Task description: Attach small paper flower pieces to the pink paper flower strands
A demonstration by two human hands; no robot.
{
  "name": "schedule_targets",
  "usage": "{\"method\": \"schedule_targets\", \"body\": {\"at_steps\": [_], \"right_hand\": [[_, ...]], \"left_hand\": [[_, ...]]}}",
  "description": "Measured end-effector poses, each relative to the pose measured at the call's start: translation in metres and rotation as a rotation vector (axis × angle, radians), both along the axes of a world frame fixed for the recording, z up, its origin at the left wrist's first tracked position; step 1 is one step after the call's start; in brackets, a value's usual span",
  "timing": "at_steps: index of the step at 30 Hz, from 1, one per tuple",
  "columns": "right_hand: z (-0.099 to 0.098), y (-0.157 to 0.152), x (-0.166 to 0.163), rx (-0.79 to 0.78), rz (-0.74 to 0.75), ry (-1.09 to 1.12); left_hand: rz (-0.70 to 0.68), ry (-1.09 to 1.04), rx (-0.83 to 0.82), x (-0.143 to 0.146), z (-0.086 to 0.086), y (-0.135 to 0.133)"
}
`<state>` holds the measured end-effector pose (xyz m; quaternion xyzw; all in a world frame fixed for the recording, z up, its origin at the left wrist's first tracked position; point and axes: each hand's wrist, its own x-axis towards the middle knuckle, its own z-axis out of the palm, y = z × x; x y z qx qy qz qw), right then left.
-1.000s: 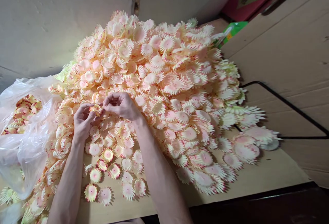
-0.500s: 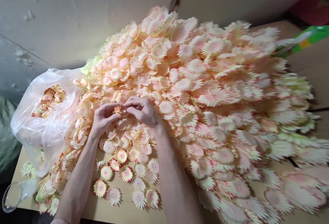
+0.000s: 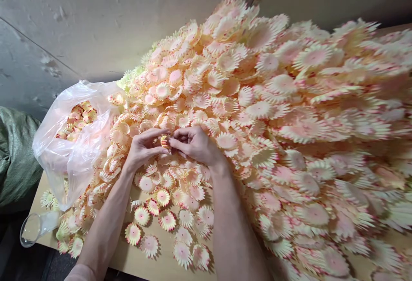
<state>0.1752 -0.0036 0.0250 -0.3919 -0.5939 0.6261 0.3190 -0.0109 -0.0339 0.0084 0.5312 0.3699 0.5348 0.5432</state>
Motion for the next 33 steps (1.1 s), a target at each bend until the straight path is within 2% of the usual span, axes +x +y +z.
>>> {"method": "schedule_targets", "body": {"at_steps": [4,9,14,18,21,23,26,30,33], "right_hand": [[0.005,-0.002,-0.003,-0.096,0.050,0.098],[0.011,-0.002,-0.010,-0.203,0.085,0.268],[0.010,-0.002,-0.010,-0.233,0.106,0.371],[0.012,-0.005,-0.005,-0.247,0.156,0.465],[0.014,-0.006,0.001,-0.186,0.194,0.545],[0.014,-0.006,0.004,-0.118,0.145,0.576],[0.011,-0.003,0.004,-0.049,0.054,0.546],[0.007,0.000,-0.001,0.016,-0.067,0.492],[0.007,0.002,-0.003,0.050,-0.094,0.500]], "left_hand": [[0.020,0.085,0.047,-0.001,0.003,-0.002],[0.138,0.091,-0.038,0.001,0.007,-0.004],[0.229,0.068,-0.041,0.003,0.005,-0.003],[0.239,0.040,-0.043,0.002,0.005,-0.001],[0.268,-0.142,-0.087,-0.002,0.004,0.003],[0.303,-0.242,-0.105,-0.004,0.003,0.005],[0.301,-0.217,-0.105,-0.005,0.001,0.006],[0.216,-0.157,-0.097,-0.003,0.003,0.004],[0.209,-0.158,-0.085,-0.004,0.004,0.004]]}}
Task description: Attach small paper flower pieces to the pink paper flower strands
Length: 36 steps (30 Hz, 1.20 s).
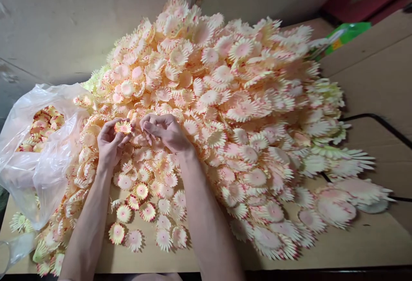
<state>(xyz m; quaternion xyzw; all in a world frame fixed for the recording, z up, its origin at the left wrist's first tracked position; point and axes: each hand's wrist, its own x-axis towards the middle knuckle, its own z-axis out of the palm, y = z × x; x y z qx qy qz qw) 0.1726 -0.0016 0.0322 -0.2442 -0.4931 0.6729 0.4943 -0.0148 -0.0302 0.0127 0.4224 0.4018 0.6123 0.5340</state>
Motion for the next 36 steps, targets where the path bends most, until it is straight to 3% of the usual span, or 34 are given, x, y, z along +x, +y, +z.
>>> {"method": "schedule_targets", "body": {"at_steps": [5,12,22,36], "right_hand": [[0.0029,0.0017,-0.0012,0.025,-0.020,-0.045],[-0.0014,0.0036,-0.0068,-0.066,-0.003,-0.104],[-0.0001,0.0049,-0.0044,-0.046,0.038,-0.094],[-0.0002,0.0045,-0.0043,-0.058,0.032,-0.098]], "left_hand": [[0.039,0.012,0.080,-0.0026,-0.0050,0.0040],[-0.041,0.148,0.123,-0.0007,-0.0051,0.0049],[-0.071,0.291,0.142,-0.0035,-0.0051,0.0053],[-0.083,0.221,0.098,-0.0011,-0.0012,0.0044]]}}
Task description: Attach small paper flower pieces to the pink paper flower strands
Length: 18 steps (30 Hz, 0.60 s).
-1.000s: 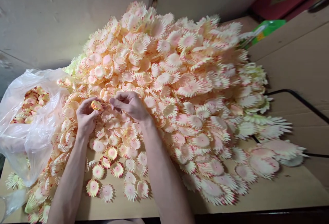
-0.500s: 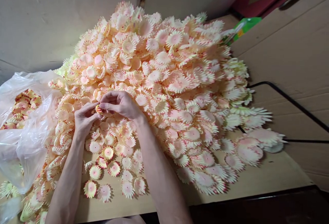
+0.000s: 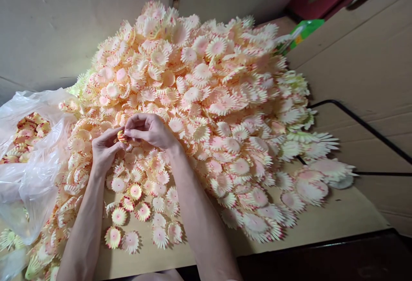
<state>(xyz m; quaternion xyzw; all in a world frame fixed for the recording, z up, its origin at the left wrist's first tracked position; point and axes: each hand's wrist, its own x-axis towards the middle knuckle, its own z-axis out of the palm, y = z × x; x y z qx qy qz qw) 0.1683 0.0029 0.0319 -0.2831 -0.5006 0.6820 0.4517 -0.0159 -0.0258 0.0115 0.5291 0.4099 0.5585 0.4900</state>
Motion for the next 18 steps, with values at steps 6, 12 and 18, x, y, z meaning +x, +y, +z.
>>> {"method": "schedule_targets", "body": {"at_steps": [6,12,18], "right_hand": [[-0.0002,0.0004,-0.0012,-0.013,-0.018,-0.004],[0.0022,-0.0005,-0.0020,-0.020,-0.022,0.010],[-0.0012,0.0010,-0.0011,-0.002,-0.001,0.026]], "left_hand": [[-0.020,-0.018,-0.038,-0.0003,-0.0024,-0.0002],[-0.020,0.025,-0.013,-0.0013,-0.0032,0.0001],[-0.025,0.012,-0.024,-0.0008,-0.0032,-0.0001]]}}
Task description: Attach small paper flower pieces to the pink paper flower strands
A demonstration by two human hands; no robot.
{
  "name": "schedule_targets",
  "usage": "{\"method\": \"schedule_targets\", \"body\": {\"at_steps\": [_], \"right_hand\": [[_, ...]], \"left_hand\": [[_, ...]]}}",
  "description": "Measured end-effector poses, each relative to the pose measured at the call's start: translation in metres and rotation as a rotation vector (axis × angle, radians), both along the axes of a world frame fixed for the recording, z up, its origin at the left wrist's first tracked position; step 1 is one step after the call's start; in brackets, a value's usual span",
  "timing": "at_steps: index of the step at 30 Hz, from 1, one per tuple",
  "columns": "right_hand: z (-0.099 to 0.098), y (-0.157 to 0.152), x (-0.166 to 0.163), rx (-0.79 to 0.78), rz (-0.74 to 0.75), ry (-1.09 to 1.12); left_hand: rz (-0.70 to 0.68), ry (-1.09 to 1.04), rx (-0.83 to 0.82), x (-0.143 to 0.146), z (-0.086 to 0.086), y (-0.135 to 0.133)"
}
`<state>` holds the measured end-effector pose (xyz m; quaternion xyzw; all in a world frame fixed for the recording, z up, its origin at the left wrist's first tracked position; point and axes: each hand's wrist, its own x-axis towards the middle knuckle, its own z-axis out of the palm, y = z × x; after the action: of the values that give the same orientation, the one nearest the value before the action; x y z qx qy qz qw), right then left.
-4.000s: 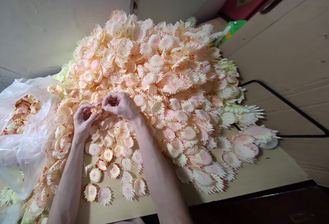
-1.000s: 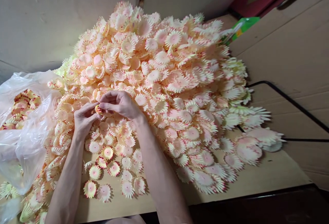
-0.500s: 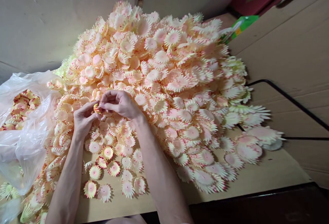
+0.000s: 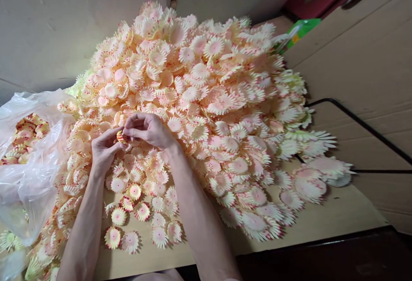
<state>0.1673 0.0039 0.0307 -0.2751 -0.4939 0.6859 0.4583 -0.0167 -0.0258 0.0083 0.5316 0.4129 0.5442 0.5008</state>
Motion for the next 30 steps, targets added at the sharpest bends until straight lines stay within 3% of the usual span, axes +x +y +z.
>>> {"method": "schedule_targets", "body": {"at_steps": [13,22,25,30], "right_hand": [[-0.0014,0.0008,0.0004,0.043,-0.012,0.013],[-0.0019,0.0023,0.0019,0.075,-0.058,0.016],[0.0009,0.0018,0.0001,0.068,-0.079,-0.005],[0.0054,-0.0002,-0.0020,0.083,0.007,-0.071]], "left_hand": [[0.008,-0.043,-0.012,-0.0003,-0.0032,0.0008],[0.134,-0.276,-0.023,-0.0031,-0.0011,0.0026],[0.108,-0.217,-0.016,-0.0031,-0.0015,0.0027],[0.038,-0.056,0.042,-0.0037,-0.0020,0.0018]]}}
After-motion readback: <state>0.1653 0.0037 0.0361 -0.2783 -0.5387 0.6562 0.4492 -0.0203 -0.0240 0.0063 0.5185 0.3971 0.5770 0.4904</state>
